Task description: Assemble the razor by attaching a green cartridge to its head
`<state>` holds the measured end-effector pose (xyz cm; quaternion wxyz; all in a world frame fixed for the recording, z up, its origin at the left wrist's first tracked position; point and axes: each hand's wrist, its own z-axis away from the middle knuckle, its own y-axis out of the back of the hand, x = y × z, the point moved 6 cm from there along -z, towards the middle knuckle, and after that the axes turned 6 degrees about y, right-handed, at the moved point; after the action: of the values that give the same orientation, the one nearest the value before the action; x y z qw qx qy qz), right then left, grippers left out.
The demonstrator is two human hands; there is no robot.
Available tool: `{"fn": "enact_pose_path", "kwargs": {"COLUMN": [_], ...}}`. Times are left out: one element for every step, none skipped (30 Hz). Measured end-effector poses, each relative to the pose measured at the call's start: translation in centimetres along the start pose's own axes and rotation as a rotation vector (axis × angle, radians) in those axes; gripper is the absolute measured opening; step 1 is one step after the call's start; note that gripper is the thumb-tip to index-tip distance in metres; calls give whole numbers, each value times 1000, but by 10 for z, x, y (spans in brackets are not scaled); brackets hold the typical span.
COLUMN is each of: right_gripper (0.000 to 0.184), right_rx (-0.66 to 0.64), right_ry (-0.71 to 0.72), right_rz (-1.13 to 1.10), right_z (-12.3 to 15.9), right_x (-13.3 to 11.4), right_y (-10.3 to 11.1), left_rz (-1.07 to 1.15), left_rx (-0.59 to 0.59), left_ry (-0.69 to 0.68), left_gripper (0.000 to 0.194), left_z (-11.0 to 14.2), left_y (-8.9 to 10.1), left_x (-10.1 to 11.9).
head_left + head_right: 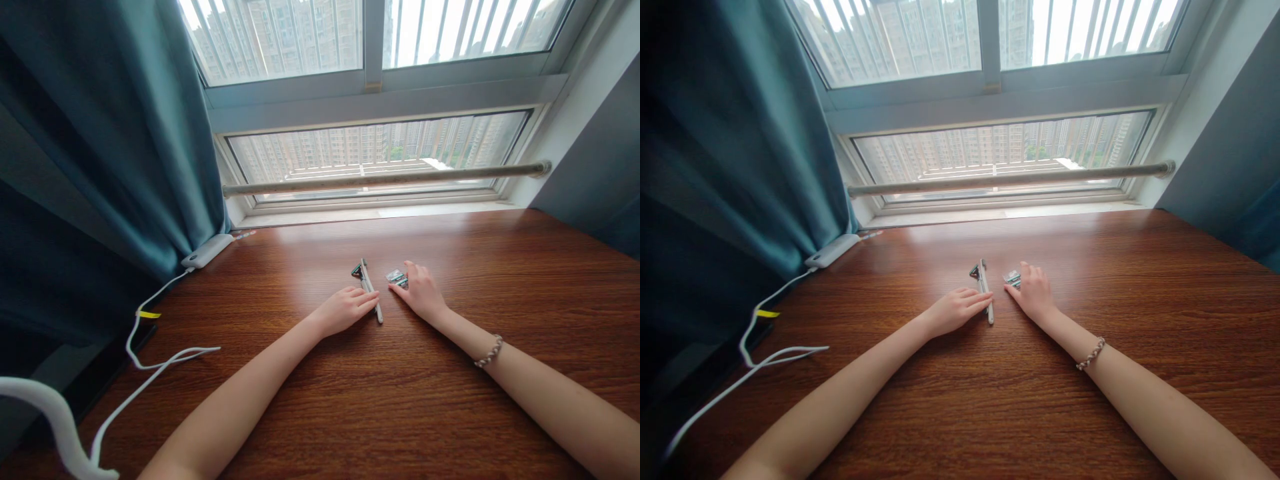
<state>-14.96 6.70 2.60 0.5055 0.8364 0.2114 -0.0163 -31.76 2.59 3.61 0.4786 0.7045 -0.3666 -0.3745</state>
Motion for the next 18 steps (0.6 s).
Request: {"fn": "enact_pose_path", "kwargs": {"right_gripper": [58, 61, 64, 66, 68, 69, 69, 69, 70, 70, 71, 73, 74, 74, 71, 65, 57, 47], "right_rx": [-2, -4, -6, -8, -12, -16, -22, -28, -33, -36, -36, -28, -14, 6, 25, 37, 34, 10], "right_ry": [-18, -29, -33, -33, -32, -30, -28, -26, -27, -29, -34, -41, -46, -43, -28, 8, 69, 156], "right_rz": [82, 156, 213, 259, 295, 322, 341, 353, 360, 364, 366, 363, 350, 320, 268, 193, 102, 8], "right_z": [0, 0, 0, 0, -1, -1, -2, -3, -4, -4, -5, -4, -4, -3, -1, 0, 3, 6], "right_x": [0, 0, -1, -2, -4, -4, -5, -5, -5, -4, -3, -3, -3, -4, -7, -12, -19, -29], "right_y": [2, 4, 5, 6, 6, 6, 5, 5, 4, 4, 4, 5, 7, 9, 11, 12, 13, 13], "left_rz": [-10, -20, -29, -35, -38, -40, -41, -41, -41, -41, -42, -43, -41, -40, -37, -34, -31, -26], "left_rx": [6, 14, 22, 32, 41, 48, 54, 59, 63, 65, 66, 65, 63, 61, 60, 60, 60, 59], "left_ry": [-5, -11, -16, -19, -21, -20, -16, -13, -11, -10, -9, -7, -3, 4, 12, 18, 18, 15], "left_gripper": [33, 33, 33, 33, 33, 33, 33, 32, 32, 32, 32, 31, 30, 28, 27, 26, 25, 24], "left_z": [0, 1, 2, 2, 3, 3, 3, 3, 3, 2, 2, 2, 1, 1, 1, 1, 2, 2], "left_y": [0, 1, 1, 2, 2, 2, 2, 3, 3, 4, 5, 6, 7, 8, 10, 11, 12, 12], "left_x": [0, 1, 1, 2, 2, 2, 2, 2, 2, 3, 3, 4, 4, 5, 5, 5, 4, 4]}}
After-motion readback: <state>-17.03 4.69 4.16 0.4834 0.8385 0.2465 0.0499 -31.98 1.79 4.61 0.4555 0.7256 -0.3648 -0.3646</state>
